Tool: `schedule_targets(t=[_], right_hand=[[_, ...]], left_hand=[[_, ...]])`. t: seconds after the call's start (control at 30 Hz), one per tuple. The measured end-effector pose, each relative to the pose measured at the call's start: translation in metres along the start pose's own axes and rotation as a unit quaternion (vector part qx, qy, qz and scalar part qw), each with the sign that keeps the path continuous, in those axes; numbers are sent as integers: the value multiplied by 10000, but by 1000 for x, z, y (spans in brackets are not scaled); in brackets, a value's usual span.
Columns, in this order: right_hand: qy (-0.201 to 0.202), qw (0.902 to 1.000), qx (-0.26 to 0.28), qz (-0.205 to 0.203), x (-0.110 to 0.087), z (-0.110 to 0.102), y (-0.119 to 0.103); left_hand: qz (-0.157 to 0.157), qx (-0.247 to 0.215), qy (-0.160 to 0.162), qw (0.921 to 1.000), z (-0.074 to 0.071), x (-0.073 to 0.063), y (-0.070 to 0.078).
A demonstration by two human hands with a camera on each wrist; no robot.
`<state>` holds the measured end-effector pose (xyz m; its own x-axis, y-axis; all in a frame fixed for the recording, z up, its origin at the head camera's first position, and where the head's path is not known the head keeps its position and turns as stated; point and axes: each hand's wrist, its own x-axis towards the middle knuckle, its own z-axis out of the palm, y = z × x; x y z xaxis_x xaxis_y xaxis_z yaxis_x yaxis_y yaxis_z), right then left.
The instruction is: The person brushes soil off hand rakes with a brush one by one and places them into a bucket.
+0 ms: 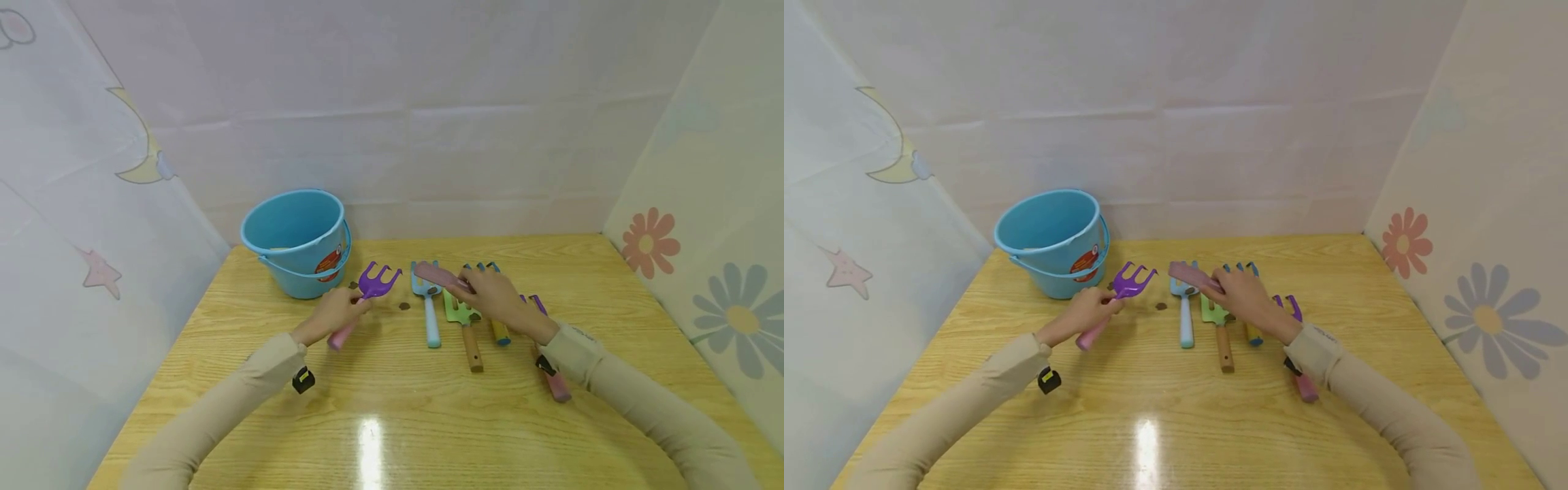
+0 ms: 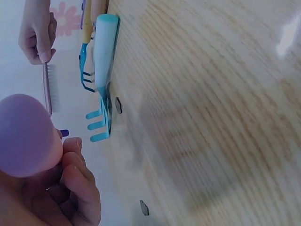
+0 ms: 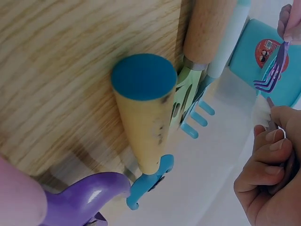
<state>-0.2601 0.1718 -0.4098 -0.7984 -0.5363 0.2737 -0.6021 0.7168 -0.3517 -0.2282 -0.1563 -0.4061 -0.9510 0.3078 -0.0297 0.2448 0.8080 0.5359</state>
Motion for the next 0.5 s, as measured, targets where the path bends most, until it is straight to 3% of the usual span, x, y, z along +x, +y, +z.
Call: schedule_targets(t=[0.3, 0.5], right_hand=[[-248, 9996, 58, 141, -3, -2, 5], [-175, 9998, -78, 68, -5, 0, 8]], left_hand=[[-91, 397, -39, 9992, -12, 1, 4], [12, 237, -17, 9997, -21, 3, 5]])
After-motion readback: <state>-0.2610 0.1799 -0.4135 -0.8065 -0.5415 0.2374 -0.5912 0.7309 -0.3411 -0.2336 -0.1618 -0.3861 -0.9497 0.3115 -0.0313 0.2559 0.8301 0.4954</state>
